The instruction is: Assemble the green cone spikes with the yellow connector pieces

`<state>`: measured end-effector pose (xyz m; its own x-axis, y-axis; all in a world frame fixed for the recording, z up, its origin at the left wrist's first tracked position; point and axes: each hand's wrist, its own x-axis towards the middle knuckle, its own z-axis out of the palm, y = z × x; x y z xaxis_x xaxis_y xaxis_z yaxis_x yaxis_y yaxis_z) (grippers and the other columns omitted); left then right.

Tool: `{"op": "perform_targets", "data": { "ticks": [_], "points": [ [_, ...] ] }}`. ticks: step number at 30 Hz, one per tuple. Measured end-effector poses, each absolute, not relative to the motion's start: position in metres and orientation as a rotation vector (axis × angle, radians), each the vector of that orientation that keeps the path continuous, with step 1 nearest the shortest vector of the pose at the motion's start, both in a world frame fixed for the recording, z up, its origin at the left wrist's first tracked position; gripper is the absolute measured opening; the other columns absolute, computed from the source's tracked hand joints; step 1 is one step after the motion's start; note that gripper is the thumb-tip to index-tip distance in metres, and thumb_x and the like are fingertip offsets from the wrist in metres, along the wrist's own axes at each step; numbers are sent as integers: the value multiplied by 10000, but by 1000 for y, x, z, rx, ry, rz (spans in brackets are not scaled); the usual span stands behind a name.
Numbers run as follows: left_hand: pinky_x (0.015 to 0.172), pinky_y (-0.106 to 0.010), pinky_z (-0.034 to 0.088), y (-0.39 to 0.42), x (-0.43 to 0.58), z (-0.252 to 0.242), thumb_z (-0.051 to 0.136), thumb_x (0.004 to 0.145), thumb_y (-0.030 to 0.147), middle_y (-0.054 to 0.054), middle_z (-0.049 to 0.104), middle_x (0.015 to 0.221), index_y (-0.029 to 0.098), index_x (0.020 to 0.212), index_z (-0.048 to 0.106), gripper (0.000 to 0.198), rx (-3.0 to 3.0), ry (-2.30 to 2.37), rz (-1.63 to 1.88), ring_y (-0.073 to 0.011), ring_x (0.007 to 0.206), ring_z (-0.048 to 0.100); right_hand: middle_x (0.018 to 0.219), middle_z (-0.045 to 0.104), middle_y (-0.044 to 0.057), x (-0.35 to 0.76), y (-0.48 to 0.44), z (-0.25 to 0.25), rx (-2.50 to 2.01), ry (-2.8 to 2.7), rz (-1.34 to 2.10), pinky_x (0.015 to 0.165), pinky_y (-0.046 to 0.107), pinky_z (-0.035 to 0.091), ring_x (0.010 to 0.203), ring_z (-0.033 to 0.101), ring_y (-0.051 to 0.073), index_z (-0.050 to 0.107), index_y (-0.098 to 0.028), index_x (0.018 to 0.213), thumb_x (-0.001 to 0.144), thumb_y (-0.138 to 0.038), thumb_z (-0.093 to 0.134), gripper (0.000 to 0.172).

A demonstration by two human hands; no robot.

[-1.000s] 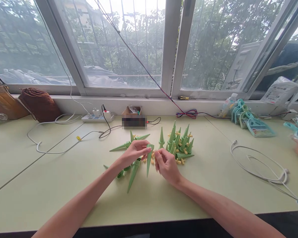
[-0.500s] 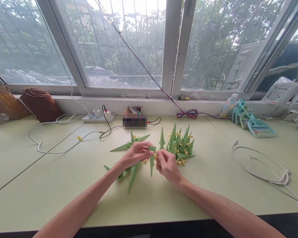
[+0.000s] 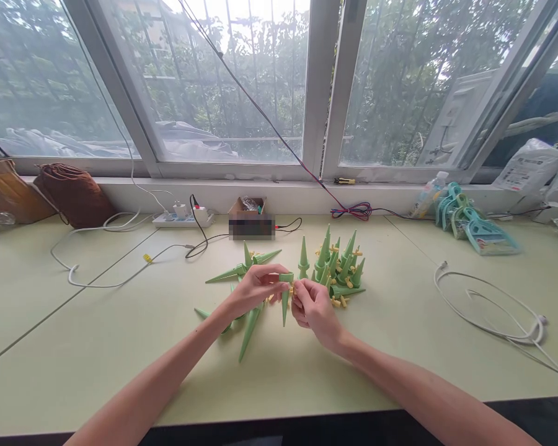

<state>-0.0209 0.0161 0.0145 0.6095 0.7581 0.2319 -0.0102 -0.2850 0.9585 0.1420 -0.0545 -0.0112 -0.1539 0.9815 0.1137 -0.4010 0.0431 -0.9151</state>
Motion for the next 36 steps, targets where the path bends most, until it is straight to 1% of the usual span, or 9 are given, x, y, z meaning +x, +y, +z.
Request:
{"op": "perform_targets", "data": {
  "ticks": [4,7,10,14,20,25,30,33,36],
  "points": [
    [443,-195,420,14,-18,14,726,818,375,15,565,628,130,928,652,280,1612,648,818,-75,474,500,510,313,-98,143,-52,-17,-790,-1186,1259,372,200,185,396,262,53,431,-210,726,934,-518,539,387],
    [440,-180,389,13,-14,14,716,823,407,30,528,600,134,864,645,285,1519,628,797,-64,475,470,530,341,-82,144,-50,-23,-844,-1305,1064,415,220,235,440,301,74,452,-207,748,968,-486,492,358],
    [417,-171,356,12,-13,15,721,814,424,39,505,586,136,843,640,300,1462,608,777,-54,457,431,548,361,-70,144,-49,-26,-876,-1349,984,434,230,254,461,322,86,457,-207,756,982,-470,466,347],
    [434,-172,367,14,-16,16,708,829,412,30,518,609,133,863,640,289,1517,609,764,-59,477,454,554,356,-70,143,-50,-25,-879,-1340,981,428,232,251,458,332,89,462,-204,754,984,-465,462,348],
    [472,-200,424,14,-18,19,685,848,415,6,566,706,135,875,617,290,1605,610,746,-75,505,519,554,356,-71,142,-50,-24,-887,-1315,993,428,226,263,452,334,82,468,-197,736,978,-462,475,359],
    [460,-190,388,12,-15,20,676,854,427,17,573,711,148,921,590,300,1610,660,745,-82,482,561,542,360,-68,144,-48,-24,-917,-1295,982,427,223,265,447,340,81,438,-204,683,960,-468,504,388],
    [515,-197,418,11,-14,22,686,843,440,16,566,742,166,1002,587,332,1561,635,762,-84,562,534,518,365,-70,144,-49,-21,-911,-1301,991,433,225,266,439,316,82,433,-209,673,946,-507,518,413],
    [544,-186,403,9,-14,26,679,851,443,14,560,752,170,1041,593,344,1536,638,733,-83,617,513,519,365,-69,145,-49,-23,-890,-1332,989,434,225,257,439,304,81,457,-206,684,942,-532,514,419],
    [544,-186,380,8,-14,27,660,869,448,17,566,751,179,1062,589,339,1496,632,693,-78,608,513,521,378,-62,145,-47,-25,-882,-1351,965,434,224,260,442,317,83,452,-205,681,955,-540,479,433]
  ]
}}
